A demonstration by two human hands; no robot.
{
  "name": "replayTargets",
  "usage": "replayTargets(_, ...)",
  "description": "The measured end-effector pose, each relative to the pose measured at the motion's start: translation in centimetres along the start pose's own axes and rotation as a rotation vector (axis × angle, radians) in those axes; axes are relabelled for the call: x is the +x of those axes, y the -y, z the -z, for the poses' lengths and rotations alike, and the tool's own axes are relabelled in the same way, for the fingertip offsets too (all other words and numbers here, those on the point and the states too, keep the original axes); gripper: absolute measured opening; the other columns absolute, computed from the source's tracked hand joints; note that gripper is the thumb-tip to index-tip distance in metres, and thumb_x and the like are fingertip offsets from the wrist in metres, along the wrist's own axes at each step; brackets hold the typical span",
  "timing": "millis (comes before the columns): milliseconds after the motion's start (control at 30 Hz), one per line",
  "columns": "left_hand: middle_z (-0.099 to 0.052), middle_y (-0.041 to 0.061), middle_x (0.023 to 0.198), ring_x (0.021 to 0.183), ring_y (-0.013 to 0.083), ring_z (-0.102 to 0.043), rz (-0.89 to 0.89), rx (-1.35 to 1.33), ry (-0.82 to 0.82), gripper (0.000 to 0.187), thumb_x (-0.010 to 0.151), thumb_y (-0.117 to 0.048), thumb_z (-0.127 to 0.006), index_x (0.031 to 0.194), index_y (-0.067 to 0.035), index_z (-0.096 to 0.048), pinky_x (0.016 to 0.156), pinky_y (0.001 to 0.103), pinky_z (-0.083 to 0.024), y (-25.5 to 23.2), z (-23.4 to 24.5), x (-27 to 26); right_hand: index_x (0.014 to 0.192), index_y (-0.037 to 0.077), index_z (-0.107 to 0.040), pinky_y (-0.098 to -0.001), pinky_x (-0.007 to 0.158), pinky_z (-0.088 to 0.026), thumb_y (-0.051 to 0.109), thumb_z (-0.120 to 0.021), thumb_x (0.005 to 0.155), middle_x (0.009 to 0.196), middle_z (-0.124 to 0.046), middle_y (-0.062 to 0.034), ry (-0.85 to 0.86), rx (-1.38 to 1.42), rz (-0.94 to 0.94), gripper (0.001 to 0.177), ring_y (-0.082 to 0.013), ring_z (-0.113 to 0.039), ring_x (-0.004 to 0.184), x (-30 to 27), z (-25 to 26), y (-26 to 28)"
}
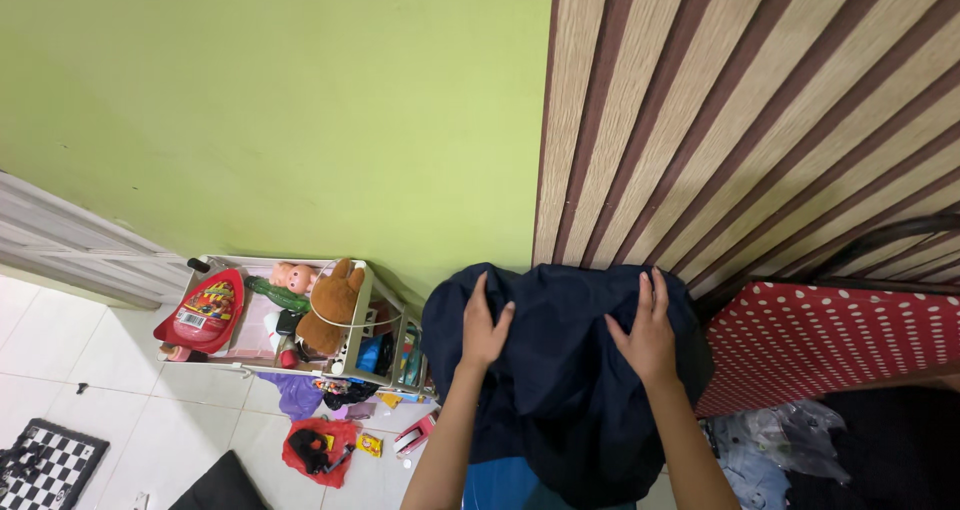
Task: The person picks up clothing and objects from a desk and floor, placing them into a backpack or small bag.
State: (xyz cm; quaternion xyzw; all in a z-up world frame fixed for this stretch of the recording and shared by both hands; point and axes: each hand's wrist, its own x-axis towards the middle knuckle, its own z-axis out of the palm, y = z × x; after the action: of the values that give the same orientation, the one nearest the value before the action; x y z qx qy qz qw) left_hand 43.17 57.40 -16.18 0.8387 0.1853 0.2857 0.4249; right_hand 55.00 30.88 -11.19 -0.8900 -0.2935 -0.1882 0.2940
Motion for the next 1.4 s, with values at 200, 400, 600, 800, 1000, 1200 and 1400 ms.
replayTargets(200,-0.064,0.025,0.124,0.119,0.0443,-0.054,0.052,0.281,0.104,0.076,0.09,-0.05,-0.066,0.144,-0.001,-0.047,0.111,0.051,-0.033,0.1,-0.6,0.4,0.156,0.001,-0.023,-0.0449,0.098,-0.054,0.025,-0.084,0.076,0.161,-0.027,-0.0247,0.053,-0.076,-0.008,0.103,-0.0467,-0.049,0.136,-0.4,-0.6,0.2)
replayTargets(400,-0.073,0.019,0.112,0.115,0.035,-0.064,0.144,0.27,0.039,0.047,0.1,-0.053,-0.059,0.114,-0.009,-0.069,0.111,0.047,-0.03,2.7,-1.9,1.2,0.159,0.006,-0.021,-0.0431,0.097,-0.054,0.008,-0.076,0.081,0.165,-0.027,-0.0181,0.16,-0.021,-0.14,0.095,-0.042,-0.053,0.133,-0.9,-0.7,0.0)
replayTargets(600,-0.072,0.011,0.086,0.091,0.0292,-0.067,0.255,0.016,0.007,0.053,0.098,-0.047,-0.052,0.134,-0.009,-0.047,0.102,0.043,-0.033,1.8,-0.6,-0.5,0.16,0.021,-0.041,-0.042,0.098,-0.055,-0.007,-0.061,0.088,0.16,-0.035,-0.0181,0.039,0.083,-0.176,0.079,-0.0382,-0.059,0.129,-1.3,-0.7,-0.7)
replayTargets(800,-0.061,0.007,0.075,0.081,0.0284,-0.06,0.114,0.088,-0.004,0.048,0.096,-0.046,-0.06,0.129,-0.012,-0.05,0.1,0.041,-0.034,-0.7,0.4,-2.6,0.146,0.03,-0.057,-0.0428,0.086,-0.058,0.004,-0.063,0.096,0.138,-0.061,-0.0158,0.142,-0.015,-0.324,0.057,-0.036,-0.07,0.099,-1.2,-1.0,-2.7)
replayTargets(1000,-0.067,0.012,0.085,0.09,0.0304,-0.063,-0.048,0.092,-0.009,0.049,0.098,-0.044,-0.057,0.139,-0.016,-0.052,0.1,0.043,-0.033,-2.3,1.9,-4.5,0.129,0.013,-0.065,-0.0515,0.076,-0.055,0.036,-0.067,0.099,0.092,-0.074,-0.023,0.296,-0.188,-0.616,0.038,-0.0434,-0.071,0.087,-1.6,-1.1,-5.0)
replayTargets(1200,-0.075,0.011,0.093,0.09,0.0293,-0.068,-0.027,0.074,-0.016,0.036,0.1,-0.041,-0.052,0.104,-0.012,-0.074,0.091,0.044,-0.037,-2.4,2.0,-4.9,0.091,0.009,-0.077,-0.0529,0.074,-0.056,0.044,-0.06,0.101,0.099,-0.074,-0.0187,0.058,-0.162,-0.414,0.04,-0.0446,-0.07,0.082,-4.1,-1.8,-6.5)
replayTargets(1400,-0.073,0.018,0.088,0.085,0.0418,-0.068,0.347,0.225,-0.018,0.047,0.096,-0.052,-0.056,0.095,-0.01,-0.077,0.075,0.048,-0.053,-0.1,2.2,-5.0,0.089,0.013,-0.081,-0.0525,0.079,-0.056,0.056,-0.05,0.106,0.085,-0.072,-0.0247,0.335,-0.35,-0.62,0.055,-0.0461,-0.071,0.084,-4.6,-1.7,-8.5)
